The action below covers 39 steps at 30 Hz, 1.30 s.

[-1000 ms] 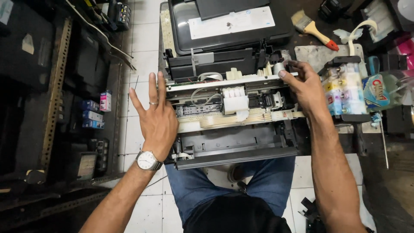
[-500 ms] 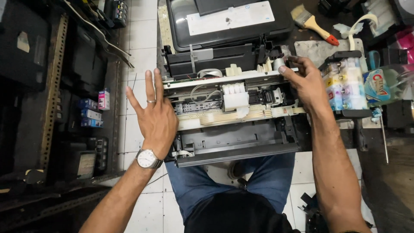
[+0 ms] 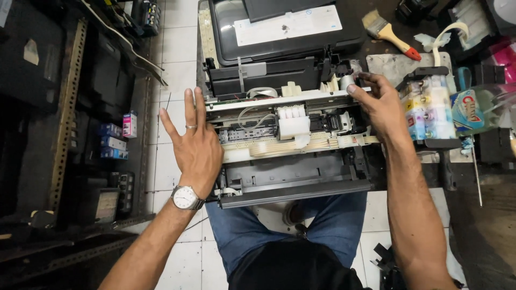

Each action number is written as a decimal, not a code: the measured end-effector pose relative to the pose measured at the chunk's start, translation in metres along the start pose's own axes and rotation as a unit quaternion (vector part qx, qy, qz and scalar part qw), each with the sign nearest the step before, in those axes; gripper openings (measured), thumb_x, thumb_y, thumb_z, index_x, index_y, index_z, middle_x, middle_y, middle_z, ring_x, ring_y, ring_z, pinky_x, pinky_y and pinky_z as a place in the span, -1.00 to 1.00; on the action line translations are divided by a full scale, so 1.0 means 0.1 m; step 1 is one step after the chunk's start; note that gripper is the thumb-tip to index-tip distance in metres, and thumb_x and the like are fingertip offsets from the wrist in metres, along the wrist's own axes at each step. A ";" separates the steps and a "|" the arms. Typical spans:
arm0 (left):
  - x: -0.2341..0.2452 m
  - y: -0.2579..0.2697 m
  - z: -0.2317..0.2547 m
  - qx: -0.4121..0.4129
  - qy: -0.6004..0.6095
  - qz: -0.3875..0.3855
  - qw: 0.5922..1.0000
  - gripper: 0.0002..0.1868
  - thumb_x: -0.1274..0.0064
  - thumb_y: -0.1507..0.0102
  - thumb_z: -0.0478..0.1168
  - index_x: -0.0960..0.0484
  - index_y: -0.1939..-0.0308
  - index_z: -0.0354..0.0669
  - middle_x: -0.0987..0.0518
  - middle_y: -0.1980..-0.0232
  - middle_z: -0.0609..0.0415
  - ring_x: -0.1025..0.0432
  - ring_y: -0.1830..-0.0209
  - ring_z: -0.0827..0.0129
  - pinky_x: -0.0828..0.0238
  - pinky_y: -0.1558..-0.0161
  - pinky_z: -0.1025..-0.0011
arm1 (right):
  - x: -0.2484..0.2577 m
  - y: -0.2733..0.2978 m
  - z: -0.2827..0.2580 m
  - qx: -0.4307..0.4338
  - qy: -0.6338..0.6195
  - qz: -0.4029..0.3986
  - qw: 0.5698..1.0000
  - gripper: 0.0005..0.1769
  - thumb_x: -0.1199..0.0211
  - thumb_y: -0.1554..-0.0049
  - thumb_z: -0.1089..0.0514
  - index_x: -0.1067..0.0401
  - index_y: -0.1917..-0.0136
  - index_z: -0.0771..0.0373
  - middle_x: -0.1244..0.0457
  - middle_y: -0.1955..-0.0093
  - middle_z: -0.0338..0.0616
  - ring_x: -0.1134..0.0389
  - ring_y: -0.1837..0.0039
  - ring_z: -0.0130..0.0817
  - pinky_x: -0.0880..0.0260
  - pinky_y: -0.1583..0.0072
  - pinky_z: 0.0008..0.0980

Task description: Disassembling and cleaning the internal components of an inkjet printer to perform maintenance or repair.

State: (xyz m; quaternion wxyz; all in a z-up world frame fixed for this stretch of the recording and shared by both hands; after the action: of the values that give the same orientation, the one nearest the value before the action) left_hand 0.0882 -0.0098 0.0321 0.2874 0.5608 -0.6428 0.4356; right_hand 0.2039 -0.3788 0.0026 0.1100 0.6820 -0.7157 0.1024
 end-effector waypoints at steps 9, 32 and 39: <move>0.02 0.03 -0.03 0.008 0.023 0.004 1.000 -0.73 0.09 -0.25 -0.22 -0.72 0.11 -0.03 0.05 -0.78 0.00 0.46 -0.76 0.04 0.75 -0.48 -0.43 | 0.03 -0.03 0.06 -0.003 0.004 -0.002 1.000 -0.25 -0.55 -0.19 -0.16 -0.34 -0.41 0.31 -0.30 -0.25 -0.01 -0.32 -0.09 -0.43 -0.38 -0.01 -0.53; 0.05 0.01 -0.02 0.001 0.017 0.013 1.000 -0.77 0.07 -0.20 -0.23 -0.72 0.21 0.02 0.04 -0.77 0.02 0.46 -0.75 0.05 0.72 -0.46 -0.42 | 0.00 0.00 -0.02 -0.009 -0.017 0.010 1.000 -0.27 -0.57 -0.15 -0.11 -0.37 -0.40 0.30 -0.30 -0.25 0.04 -0.30 -0.03 -0.47 -0.38 0.00 -0.55; 0.07 -0.02 -0.02 0.000 0.016 -0.002 1.000 -0.79 0.06 -0.18 -0.24 -0.71 0.27 0.05 -0.01 -0.76 0.05 0.44 -0.75 0.08 0.78 -0.47 -0.39 | -0.04 0.05 -0.10 -0.012 -0.033 0.011 0.999 -0.29 -0.54 -0.16 -0.06 -0.35 -0.40 0.32 -0.29 -0.23 0.02 -0.29 0.00 -0.52 -0.35 0.06 -0.63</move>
State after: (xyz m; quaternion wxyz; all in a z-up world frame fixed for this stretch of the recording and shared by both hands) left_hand 0.0883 -0.0113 0.0389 0.2984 0.5550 -0.6374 0.4434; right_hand 0.1996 -0.3719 0.0112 0.0935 0.6757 -0.7276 0.0727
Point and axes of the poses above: each hand's wrist, its own y-axis away from the middle knuckle, its own x-axis out of the back of the hand, z = x × y, the point moved 6 cm from there along -y, towards the middle knuckle
